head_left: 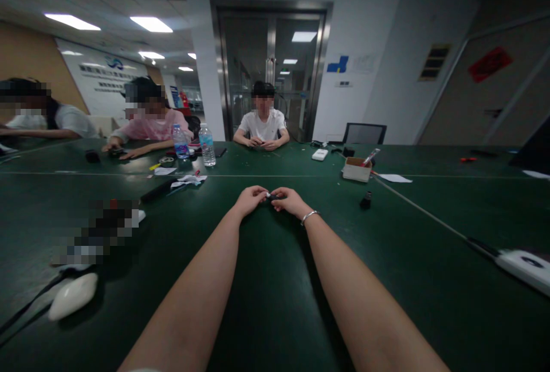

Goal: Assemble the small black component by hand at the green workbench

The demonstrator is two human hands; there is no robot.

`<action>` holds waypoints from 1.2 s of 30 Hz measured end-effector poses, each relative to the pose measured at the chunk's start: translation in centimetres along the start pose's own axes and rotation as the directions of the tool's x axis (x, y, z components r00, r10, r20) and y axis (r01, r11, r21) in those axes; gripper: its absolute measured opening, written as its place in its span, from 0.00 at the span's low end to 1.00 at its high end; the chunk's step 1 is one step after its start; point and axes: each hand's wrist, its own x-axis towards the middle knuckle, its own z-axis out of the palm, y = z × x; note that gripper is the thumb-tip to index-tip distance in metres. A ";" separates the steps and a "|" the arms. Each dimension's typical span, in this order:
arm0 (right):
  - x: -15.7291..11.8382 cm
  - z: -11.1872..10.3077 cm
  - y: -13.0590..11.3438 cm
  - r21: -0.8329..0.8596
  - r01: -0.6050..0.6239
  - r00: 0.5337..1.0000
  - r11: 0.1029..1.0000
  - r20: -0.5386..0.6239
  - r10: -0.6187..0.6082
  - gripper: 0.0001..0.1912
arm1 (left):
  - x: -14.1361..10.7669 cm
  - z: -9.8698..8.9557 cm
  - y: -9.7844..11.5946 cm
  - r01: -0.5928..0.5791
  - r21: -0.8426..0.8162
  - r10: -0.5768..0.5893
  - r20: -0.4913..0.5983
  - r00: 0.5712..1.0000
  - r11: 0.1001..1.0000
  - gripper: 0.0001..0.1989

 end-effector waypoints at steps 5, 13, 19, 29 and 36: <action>-0.1 0.0 -0.1 0.000 0.003 1.000 1.000 0.003 -0.003 0.13 | 0.1 -0.1 -0.2 0.038 0.105 -0.031 -0.070 0.997 0.994 0.15; 0.0 0.2 0.0 -0.012 0.007 1.000 1.000 0.004 -0.007 0.13 | 0.3 0.1 -0.4 0.009 0.025 -0.008 -0.043 0.999 1.000 0.14; 0.1 0.1 0.2 -0.002 0.016 1.000 1.000 0.006 -0.016 0.13 | 0.1 0.0 -0.1 0.026 -0.036 -0.026 -0.009 1.000 0.999 0.13; 0.0 0.1 0.2 -0.034 0.013 1.000 0.999 0.004 -0.013 0.13 | 0.2 -0.1 -0.3 0.094 0.173 -0.075 -0.114 0.991 0.980 0.20; -0.1 0.5 -0.2 -0.017 -0.026 0.999 1.000 -0.019 0.025 0.12 | 0.2 0.1 0.5 0.101 -0.016 -0.102 -0.193 0.976 0.995 0.16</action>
